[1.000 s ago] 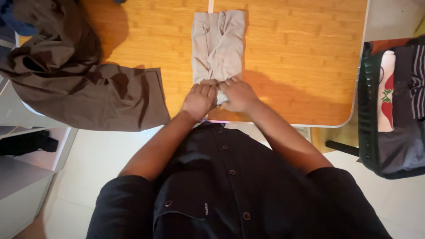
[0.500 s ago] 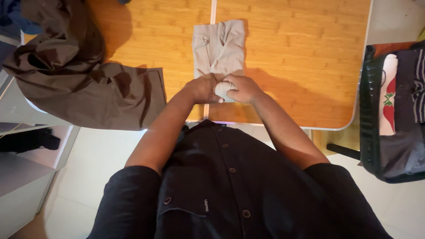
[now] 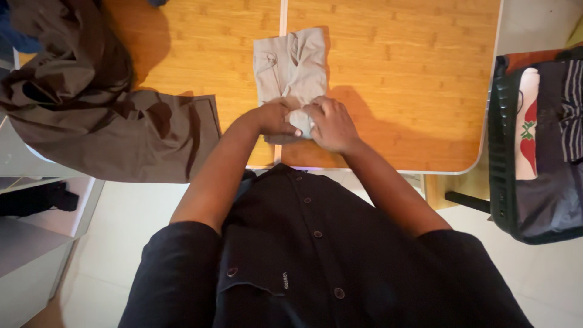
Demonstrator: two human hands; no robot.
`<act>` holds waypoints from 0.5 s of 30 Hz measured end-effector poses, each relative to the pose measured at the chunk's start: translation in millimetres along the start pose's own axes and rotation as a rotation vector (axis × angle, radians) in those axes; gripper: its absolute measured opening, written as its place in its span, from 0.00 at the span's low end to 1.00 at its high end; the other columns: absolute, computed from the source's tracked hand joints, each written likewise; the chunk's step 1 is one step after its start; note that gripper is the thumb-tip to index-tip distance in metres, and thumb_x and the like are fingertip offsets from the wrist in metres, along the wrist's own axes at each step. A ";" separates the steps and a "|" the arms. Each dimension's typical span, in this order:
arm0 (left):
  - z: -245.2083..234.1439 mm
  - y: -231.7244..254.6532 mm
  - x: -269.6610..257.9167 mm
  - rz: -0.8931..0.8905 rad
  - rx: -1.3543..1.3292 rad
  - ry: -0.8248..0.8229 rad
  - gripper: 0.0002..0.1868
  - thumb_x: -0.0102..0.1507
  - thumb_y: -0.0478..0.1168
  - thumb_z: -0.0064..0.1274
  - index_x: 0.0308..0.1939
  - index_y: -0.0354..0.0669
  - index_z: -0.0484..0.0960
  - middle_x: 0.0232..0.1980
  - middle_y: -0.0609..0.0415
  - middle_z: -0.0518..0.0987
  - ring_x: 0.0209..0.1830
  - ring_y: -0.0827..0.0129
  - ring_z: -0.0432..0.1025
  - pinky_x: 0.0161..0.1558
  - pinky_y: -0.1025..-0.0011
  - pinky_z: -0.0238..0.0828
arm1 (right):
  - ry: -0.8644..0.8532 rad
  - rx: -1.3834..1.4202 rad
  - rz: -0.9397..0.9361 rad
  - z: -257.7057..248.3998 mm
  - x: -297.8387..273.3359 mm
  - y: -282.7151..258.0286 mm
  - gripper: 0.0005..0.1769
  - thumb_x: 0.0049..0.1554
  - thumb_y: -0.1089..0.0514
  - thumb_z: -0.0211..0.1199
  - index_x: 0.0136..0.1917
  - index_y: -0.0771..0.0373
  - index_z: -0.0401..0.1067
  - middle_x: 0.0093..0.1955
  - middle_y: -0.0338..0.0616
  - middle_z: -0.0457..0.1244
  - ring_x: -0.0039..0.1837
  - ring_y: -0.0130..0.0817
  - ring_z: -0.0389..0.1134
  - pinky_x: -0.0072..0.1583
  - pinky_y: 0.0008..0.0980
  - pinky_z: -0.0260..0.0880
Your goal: The person folds a pair of tan shorts on a wooden table and places the rolled garment into a suitcase alongside other folded items.
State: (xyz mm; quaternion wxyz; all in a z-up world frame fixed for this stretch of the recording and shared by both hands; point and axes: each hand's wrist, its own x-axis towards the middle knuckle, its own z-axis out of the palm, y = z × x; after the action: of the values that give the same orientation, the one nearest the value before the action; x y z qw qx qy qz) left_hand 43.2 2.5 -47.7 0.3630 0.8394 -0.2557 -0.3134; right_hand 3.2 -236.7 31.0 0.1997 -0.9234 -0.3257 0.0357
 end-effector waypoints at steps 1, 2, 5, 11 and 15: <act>-1.1 -2.6 3.4 -0.020 0.034 -0.046 0.36 0.53 0.67 0.64 0.57 0.51 0.85 0.59 0.38 0.80 0.65 0.49 0.70 0.66 0.59 0.64 | -0.001 -0.003 0.000 0.2 -3.1 -1.2 0.28 0.51 0.59 0.62 0.66 0.57 0.71 0.66 0.52 0.59 0.68 0.53 0.62 0.69 0.52 0.62; -1.9 -4.2 6.0 -0.039 0.069 -0.092 0.38 0.54 0.70 0.62 0.58 0.50 0.84 0.59 0.38 0.81 0.65 0.49 0.71 0.67 0.59 0.65 | 0.031 -0.099 -0.074 1.6 -6.8 -2.6 0.31 0.52 0.56 0.65 0.69 0.62 0.69 0.67 0.52 0.59 0.70 0.53 0.60 0.70 0.55 0.59; -6.4 -6.9 5.5 -0.049 -0.056 -0.093 0.44 0.50 0.71 0.62 0.64 0.53 0.80 0.60 0.37 0.79 0.65 0.48 0.70 0.66 0.61 0.65 | 0.159 -0.243 -0.206 6.3 -19.2 -8.5 0.39 0.53 0.46 0.70 0.72 0.67 0.65 0.72 0.55 0.57 0.75 0.55 0.56 0.73 0.59 0.54; -23.3 10.8 -3.8 -0.057 -0.225 -0.084 0.49 0.48 0.66 0.63 0.73 0.65 0.71 0.70 0.31 0.63 0.69 0.44 0.63 0.65 0.61 0.62 | 0.146 -0.266 -0.102 14.5 -24.1 -19.2 0.49 0.45 0.44 0.75 0.73 0.68 0.63 0.76 0.56 0.55 0.77 0.56 0.54 0.75 0.60 0.51; -31.6 33.0 -14.3 -0.078 -0.230 -0.013 0.48 0.48 0.64 0.68 0.72 0.63 0.73 0.74 0.31 0.60 0.72 0.42 0.60 0.69 0.61 0.60 | 0.099 -0.330 -0.046 14.8 -13.0 -16.6 0.47 0.45 0.54 0.73 0.74 0.67 0.62 0.76 0.55 0.56 0.78 0.54 0.55 0.77 0.57 0.51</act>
State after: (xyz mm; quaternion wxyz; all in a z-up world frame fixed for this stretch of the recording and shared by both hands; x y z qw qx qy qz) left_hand 49.4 6.1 -0.4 0.4428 0.7995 -0.1874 -0.3599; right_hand -19.7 -227.8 23.1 0.0619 -0.9366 -0.3381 -0.0683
